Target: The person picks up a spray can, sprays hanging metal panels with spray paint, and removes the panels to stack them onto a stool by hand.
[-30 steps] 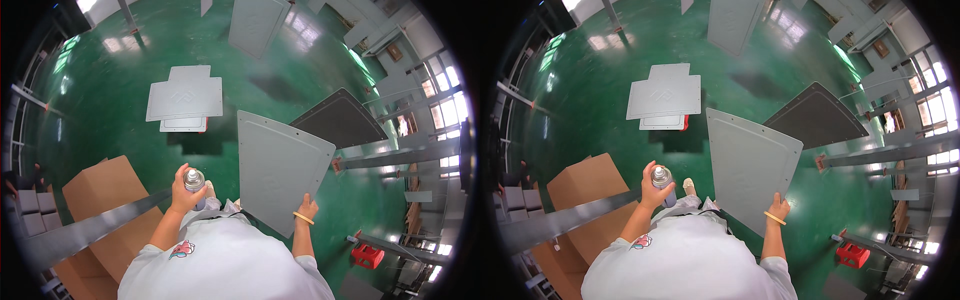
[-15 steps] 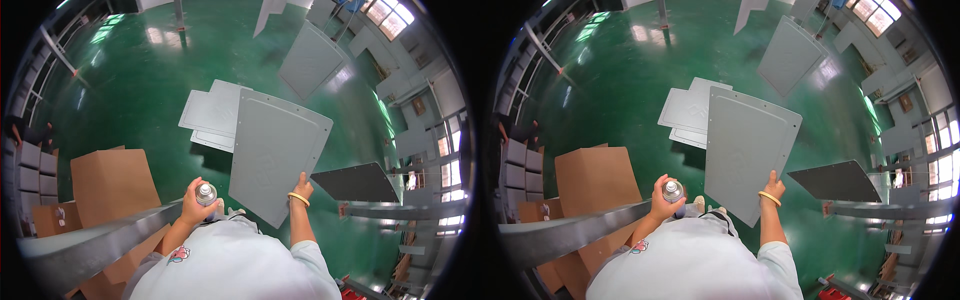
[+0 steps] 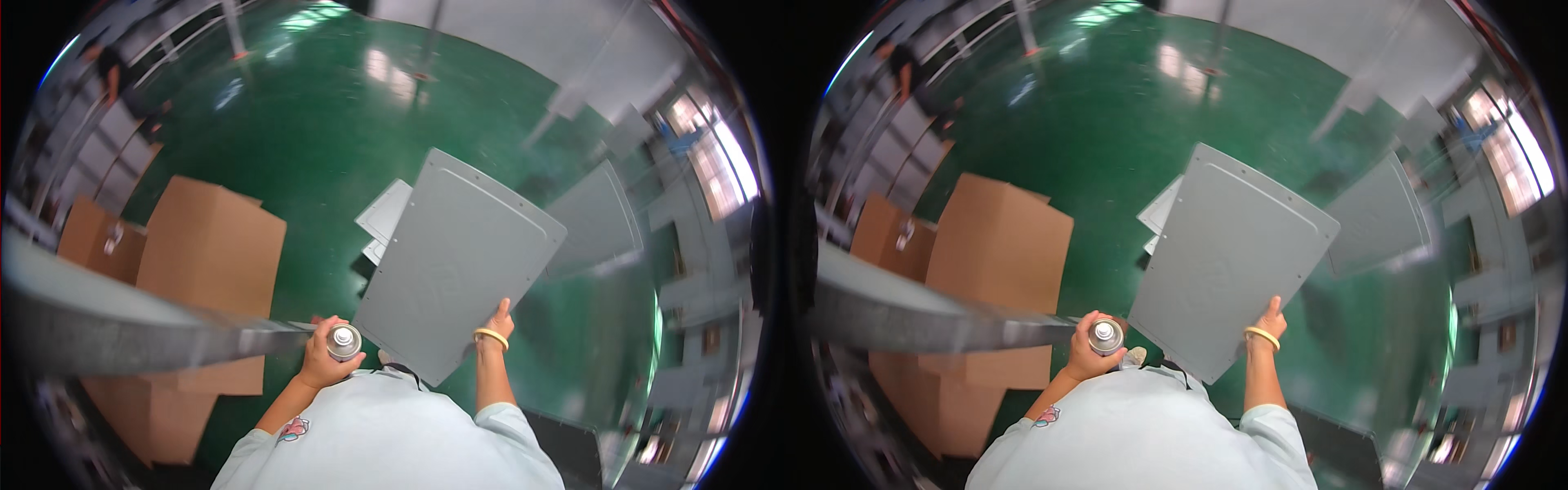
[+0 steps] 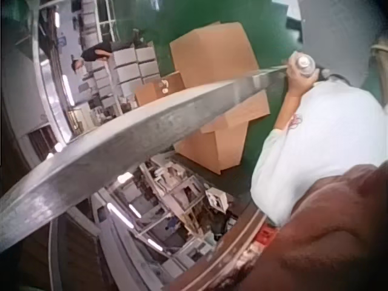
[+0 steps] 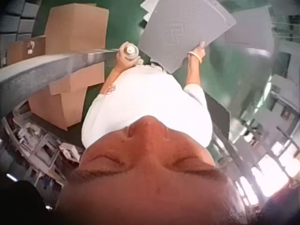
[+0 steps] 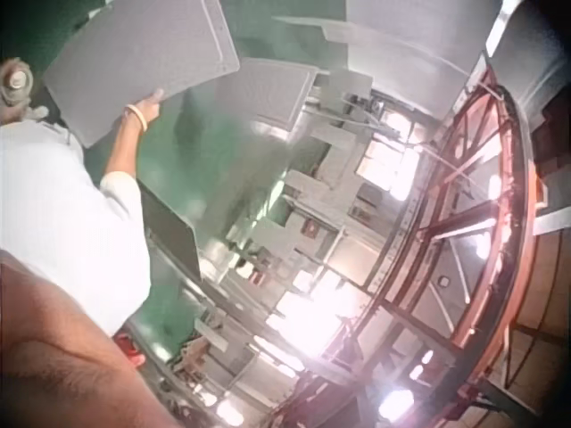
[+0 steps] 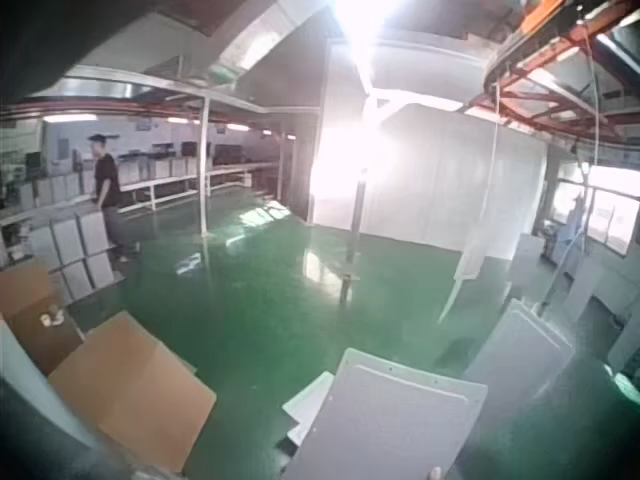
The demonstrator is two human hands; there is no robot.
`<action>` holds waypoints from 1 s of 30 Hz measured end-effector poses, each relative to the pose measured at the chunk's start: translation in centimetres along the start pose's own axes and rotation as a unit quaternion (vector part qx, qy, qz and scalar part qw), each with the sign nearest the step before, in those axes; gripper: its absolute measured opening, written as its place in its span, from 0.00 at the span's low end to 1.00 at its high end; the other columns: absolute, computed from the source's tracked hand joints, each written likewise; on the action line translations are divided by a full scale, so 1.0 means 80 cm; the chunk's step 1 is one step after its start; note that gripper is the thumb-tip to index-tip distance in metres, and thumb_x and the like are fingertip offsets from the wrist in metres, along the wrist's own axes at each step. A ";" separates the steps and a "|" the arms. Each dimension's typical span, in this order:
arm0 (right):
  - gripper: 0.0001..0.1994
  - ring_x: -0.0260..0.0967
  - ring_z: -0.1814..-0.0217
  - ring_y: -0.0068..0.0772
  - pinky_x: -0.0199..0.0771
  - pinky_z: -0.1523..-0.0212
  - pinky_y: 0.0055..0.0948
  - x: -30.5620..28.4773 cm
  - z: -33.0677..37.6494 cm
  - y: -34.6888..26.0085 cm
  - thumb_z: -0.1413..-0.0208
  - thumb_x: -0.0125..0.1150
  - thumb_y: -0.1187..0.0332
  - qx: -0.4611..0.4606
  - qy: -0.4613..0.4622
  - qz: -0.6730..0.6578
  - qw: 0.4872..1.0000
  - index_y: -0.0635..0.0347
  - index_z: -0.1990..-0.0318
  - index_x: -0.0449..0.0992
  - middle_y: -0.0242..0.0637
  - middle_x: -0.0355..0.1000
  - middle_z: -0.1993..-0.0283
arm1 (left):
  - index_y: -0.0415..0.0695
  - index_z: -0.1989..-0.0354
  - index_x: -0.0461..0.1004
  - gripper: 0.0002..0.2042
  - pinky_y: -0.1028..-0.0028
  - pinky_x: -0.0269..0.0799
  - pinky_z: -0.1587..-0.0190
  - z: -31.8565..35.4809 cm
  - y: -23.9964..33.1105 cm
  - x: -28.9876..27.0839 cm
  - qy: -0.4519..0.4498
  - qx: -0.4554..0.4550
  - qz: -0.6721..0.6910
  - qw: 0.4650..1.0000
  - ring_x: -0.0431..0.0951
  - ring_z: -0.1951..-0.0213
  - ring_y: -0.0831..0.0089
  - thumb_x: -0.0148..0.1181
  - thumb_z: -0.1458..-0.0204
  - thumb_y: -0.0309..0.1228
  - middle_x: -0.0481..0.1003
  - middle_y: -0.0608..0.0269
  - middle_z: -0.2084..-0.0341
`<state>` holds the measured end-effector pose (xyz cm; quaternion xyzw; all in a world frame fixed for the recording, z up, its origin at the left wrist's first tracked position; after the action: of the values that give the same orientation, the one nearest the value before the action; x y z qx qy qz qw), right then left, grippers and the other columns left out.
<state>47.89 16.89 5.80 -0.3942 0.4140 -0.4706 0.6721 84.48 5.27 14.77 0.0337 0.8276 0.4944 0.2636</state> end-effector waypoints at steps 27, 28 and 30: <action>0.13 0.68 0.70 0.45 0.67 0.69 0.42 -0.017 0.151 0.068 0.46 0.46 0.63 -0.528 -0.466 0.556 0.442 0.41 0.58 0.76 0.41 0.70 0.68 | 0.41 0.49 0.58 0.35 0.68 0.72 0.60 0.415 0.112 -0.093 0.375 -0.166 -0.170 0.896 0.74 0.61 0.58 0.70 0.67 0.35 0.69 0.51 0.59; 0.14 0.66 0.70 0.42 0.66 0.70 0.38 -0.019 0.192 0.080 0.47 0.46 0.70 -0.573 -0.503 0.509 0.399 0.43 0.59 0.77 0.41 0.69 0.69 | 0.41 0.49 0.59 0.35 0.69 0.72 0.60 0.447 0.113 -0.109 0.383 -0.175 -0.166 0.892 0.74 0.61 0.58 0.70 0.68 0.35 0.69 0.51 0.59; 0.30 0.65 0.84 0.49 0.61 0.81 0.42 -0.009 0.276 0.099 0.54 0.54 0.41 -0.590 -0.426 0.487 0.483 0.68 0.82 0.72 0.50 0.65 0.87 | 0.41 0.50 0.59 0.35 0.68 0.72 0.59 0.513 0.123 -0.142 0.391 -0.248 -0.137 0.876 0.74 0.60 0.58 0.70 0.68 0.35 0.69 0.50 0.58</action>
<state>70.65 22.59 6.33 -0.5862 0.3834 0.5119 0.4974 111.48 39.55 12.33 -0.3426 0.7099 0.6151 -0.0173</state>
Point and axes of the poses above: each hand's wrist, its own z-axis away from the middle knuckle, its own x-axis out of the palm, y = z × x, the point moved 4 cm from there along -z, towards the middle knuckle
